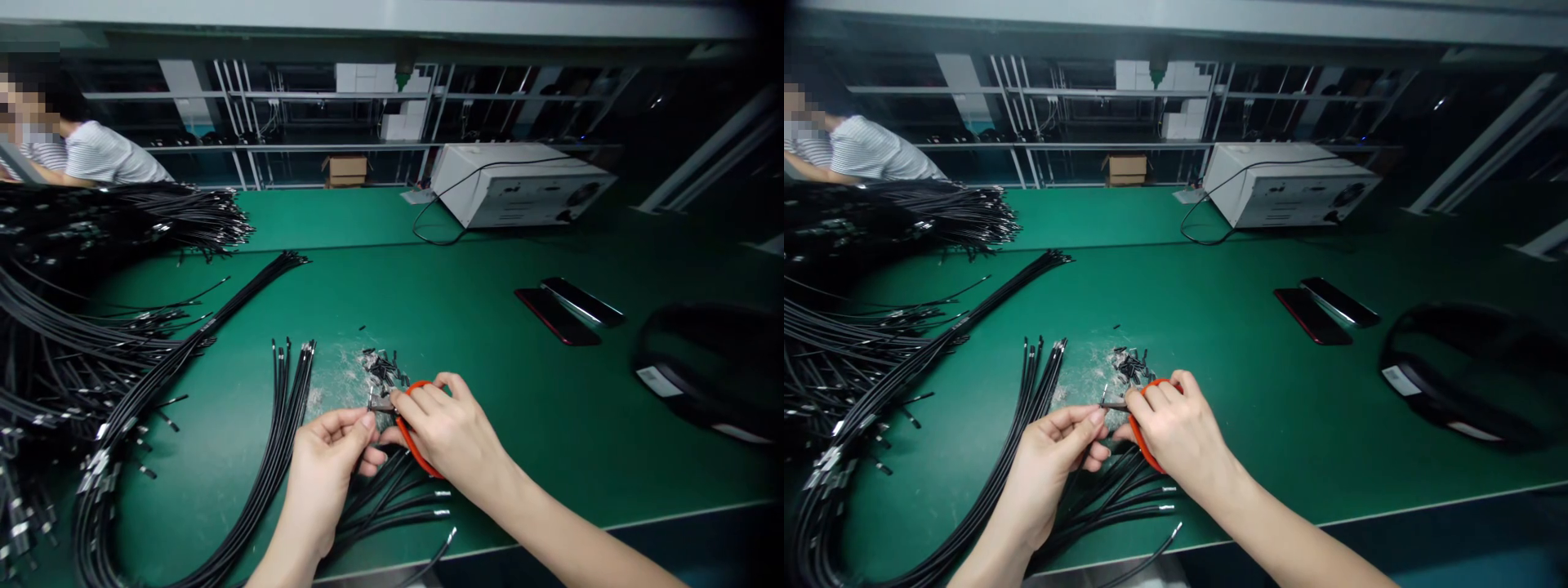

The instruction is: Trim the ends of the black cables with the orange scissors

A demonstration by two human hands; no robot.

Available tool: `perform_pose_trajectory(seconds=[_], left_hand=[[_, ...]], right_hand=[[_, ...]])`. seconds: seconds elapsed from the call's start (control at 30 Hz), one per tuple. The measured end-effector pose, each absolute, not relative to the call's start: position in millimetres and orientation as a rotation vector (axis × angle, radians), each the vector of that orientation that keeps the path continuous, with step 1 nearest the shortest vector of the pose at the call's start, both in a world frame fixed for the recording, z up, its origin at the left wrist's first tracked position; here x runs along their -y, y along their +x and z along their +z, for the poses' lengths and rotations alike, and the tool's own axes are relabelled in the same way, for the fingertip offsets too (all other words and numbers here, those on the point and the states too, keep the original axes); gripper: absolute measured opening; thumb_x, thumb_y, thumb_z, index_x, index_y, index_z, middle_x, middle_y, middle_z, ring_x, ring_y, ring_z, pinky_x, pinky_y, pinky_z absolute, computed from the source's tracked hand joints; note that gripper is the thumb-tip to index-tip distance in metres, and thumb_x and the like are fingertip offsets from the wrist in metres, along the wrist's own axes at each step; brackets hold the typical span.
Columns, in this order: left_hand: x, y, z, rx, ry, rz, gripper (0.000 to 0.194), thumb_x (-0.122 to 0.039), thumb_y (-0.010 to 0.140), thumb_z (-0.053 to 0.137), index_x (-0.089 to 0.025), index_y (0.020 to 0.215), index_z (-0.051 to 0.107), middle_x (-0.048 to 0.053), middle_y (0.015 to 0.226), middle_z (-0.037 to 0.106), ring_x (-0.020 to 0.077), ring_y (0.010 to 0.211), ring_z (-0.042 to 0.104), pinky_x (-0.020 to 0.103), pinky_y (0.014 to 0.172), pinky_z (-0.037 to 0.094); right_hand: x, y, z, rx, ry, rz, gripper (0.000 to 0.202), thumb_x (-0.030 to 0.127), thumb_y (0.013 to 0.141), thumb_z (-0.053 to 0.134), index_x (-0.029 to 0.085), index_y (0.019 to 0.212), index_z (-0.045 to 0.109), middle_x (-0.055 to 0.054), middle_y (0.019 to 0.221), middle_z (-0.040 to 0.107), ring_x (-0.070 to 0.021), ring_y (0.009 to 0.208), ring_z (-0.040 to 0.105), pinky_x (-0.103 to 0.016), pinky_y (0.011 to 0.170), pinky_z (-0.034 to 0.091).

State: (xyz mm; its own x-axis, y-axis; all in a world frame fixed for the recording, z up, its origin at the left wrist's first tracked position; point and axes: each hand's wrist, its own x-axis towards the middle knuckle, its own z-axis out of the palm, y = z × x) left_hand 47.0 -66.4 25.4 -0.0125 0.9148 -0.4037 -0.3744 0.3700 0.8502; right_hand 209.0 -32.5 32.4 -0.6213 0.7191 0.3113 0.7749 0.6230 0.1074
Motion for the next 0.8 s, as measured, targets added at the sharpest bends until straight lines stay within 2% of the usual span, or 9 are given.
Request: perform_pose_trajectory(seconds=[0.27,0.57,0.8], left_hand=[[66,47,25,-1.148,0.612,1.114,0.027,-0.031,0.069,0.071,-0.009,0.083,0.065,0.002,0.065,0.065,0.0064,0.049,0.059,0.013,0.044,0.045],[67,46,22,-1.155,0.664,1.122,0.026,-0.030,0.070,0.070,-0.009,0.083,0.066,0.002,0.066,0.064,0.0073,0.051,0.059,0.014,0.045,0.045],[64,49,11,-1.205,0.649,1.128,0.032,-0.032,0.066,0.073,-0.008,0.086,0.065,0.002,0.065,0.063,0.0072,0.049,0.056,0.016,0.044,0.045]], right_hand=[[32,209,38,2.648,-1.200,-0.419,0.025,0.037,0.088,0.047,0.016,0.089,0.062,-0.004,0.066,0.060,-0.0165,0.062,0.052,-0.034,0.072,0.027],[26,213,43,2.699,-1.143,-0.468,0.019,0.029,0.087,0.050,0.018,0.075,0.059,-0.002,0.058,0.059,-0.0145,0.053,0.050,-0.033,0.072,0.027],[18,217,33,2.730,-1.134,-0.370,0.028,0.036,0.088,0.049,0.018,0.066,0.053,0.000,0.053,0.058,-0.0125,0.048,0.048,-0.032,0.072,0.026]])
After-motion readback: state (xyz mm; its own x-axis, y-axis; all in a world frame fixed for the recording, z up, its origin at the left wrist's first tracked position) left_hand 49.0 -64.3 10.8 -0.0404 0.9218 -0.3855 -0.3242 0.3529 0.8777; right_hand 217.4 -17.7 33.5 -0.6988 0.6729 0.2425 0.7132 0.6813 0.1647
